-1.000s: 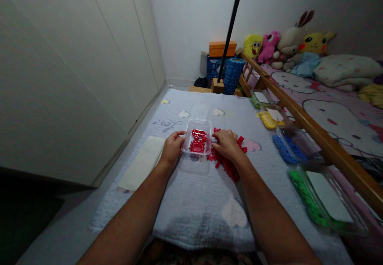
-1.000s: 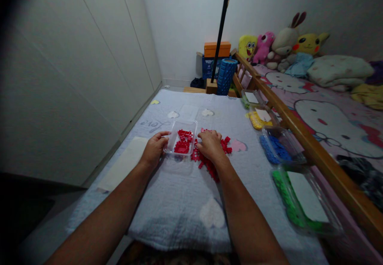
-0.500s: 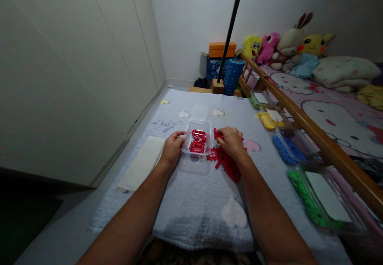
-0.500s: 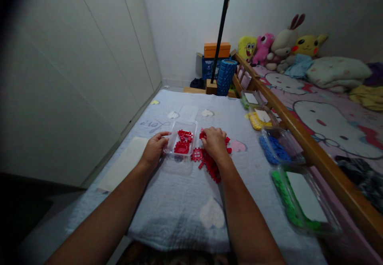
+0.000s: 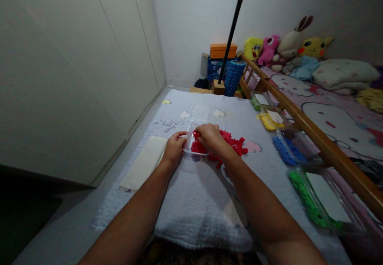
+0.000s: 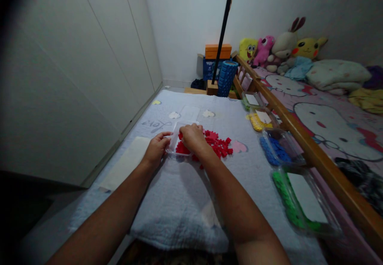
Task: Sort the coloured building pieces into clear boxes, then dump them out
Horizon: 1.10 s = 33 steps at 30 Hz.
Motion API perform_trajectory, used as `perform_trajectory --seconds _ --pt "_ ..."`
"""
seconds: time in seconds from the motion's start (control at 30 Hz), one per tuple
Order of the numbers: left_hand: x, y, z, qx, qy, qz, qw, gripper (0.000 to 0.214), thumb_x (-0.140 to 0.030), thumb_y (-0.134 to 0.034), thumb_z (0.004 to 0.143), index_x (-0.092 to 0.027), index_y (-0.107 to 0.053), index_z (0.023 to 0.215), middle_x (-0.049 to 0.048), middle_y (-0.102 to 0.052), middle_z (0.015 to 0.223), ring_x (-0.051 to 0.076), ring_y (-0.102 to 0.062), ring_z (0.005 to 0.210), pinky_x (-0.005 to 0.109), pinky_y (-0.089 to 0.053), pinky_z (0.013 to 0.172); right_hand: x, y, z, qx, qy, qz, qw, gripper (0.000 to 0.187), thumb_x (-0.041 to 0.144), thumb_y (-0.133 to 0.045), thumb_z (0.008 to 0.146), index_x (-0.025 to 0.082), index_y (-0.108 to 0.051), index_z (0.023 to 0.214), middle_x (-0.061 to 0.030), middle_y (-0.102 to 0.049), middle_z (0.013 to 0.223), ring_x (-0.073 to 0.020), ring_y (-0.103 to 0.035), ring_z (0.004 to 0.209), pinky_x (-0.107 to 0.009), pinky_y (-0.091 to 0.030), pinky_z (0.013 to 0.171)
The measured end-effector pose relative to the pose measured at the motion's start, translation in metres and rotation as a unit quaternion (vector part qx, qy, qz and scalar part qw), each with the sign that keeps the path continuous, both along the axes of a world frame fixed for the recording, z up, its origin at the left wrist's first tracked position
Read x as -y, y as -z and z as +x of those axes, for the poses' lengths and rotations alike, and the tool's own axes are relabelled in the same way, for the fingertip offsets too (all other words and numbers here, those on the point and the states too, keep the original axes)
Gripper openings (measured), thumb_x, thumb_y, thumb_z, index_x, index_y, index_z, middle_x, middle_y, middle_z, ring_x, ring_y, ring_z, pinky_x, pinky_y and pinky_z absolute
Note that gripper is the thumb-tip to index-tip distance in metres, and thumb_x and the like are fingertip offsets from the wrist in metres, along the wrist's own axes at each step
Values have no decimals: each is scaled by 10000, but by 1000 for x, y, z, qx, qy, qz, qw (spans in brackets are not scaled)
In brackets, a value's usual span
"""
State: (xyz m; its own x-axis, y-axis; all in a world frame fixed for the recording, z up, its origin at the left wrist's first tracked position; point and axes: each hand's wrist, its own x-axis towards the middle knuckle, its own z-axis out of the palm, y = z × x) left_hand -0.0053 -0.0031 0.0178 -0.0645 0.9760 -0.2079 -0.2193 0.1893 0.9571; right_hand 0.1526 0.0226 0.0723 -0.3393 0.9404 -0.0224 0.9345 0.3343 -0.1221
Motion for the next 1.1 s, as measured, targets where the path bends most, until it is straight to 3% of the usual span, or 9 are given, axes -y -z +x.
perform_trajectory --seconds 0.17,0.33,0.5,0.7,0.87,1.03,1.1 --pt "1 -3 1 -7 -1 -1 1000 359 -257 -659 652 -161 -670 998 -83 -515 495 80 -371 392 196 -260 410 -5 5 -13 18 -6 -18 1000 293 181 -505 979 217 -755 1128 -130 -781 1158 -281 -648 1132 -392 -380 924" --pt "1 -2 0 -6 2 -4 1000 370 -262 -663 659 -161 -670 1014 -77 -530 514 77 -375 391 196 -255 409 -6 8 -7 -20 20 3 1000 346 184 -491 983 235 -722 1235 -119 -778 1211 -281 -645 1160 -400 -383 945" --pt "1 1 0 -15 -2 0 1000 386 -273 -661 655 -159 -671 1023 -79 -538 530 74 -371 396 195 -269 402 -1 1 24 -86 70 30 993 378 165 -521 965 250 -724 1272 -96 -785 1201 -268 -646 1150 -411 -367 976" --pt "0 -1 1 -22 -3 -2 1000 387 -294 -683 655 -150 -676 1014 -88 -505 508 77 -372 394 195 -261 398 20 7 74 -66 112 28 991 289 201 -582 952 234 -769 1170 -98 -778 1154 -273 -636 1103 -395 -371 921" --pt "0 -3 1 -23 -6 -6 1000 397 -301 -679 648 -152 -670 1016 -92 -498 508 80 -374 398 197 -272 400 45 21 94 -41 90 -23 995 297 258 -652 916 251 -774 1187 -102 -718 1284 -304 -584 1180 -428 -368 972" --pt "1 -2 1 -32 -5 0 999 417 -294 -658 632 -152 -663 1025 -91 -506 514 78 -371 395 196 -273 397 61 31 86 -47 47 -26 997 514 430 -810 790 222 -739 1255 -136 -574 1505 -381 -439 1370 -557 -287 1140" --pt "0 0 1 -31 -5 3 1000 426 -291 -660 632 -151 -666 1034 -93 -503 517 75 -362 393 196 -272 397 63 34 81 -45 39 -18 998 514 441 -819 777 219 -740 1234 -142 -538 1545 -397 -381 1424 -613 -226 1179"
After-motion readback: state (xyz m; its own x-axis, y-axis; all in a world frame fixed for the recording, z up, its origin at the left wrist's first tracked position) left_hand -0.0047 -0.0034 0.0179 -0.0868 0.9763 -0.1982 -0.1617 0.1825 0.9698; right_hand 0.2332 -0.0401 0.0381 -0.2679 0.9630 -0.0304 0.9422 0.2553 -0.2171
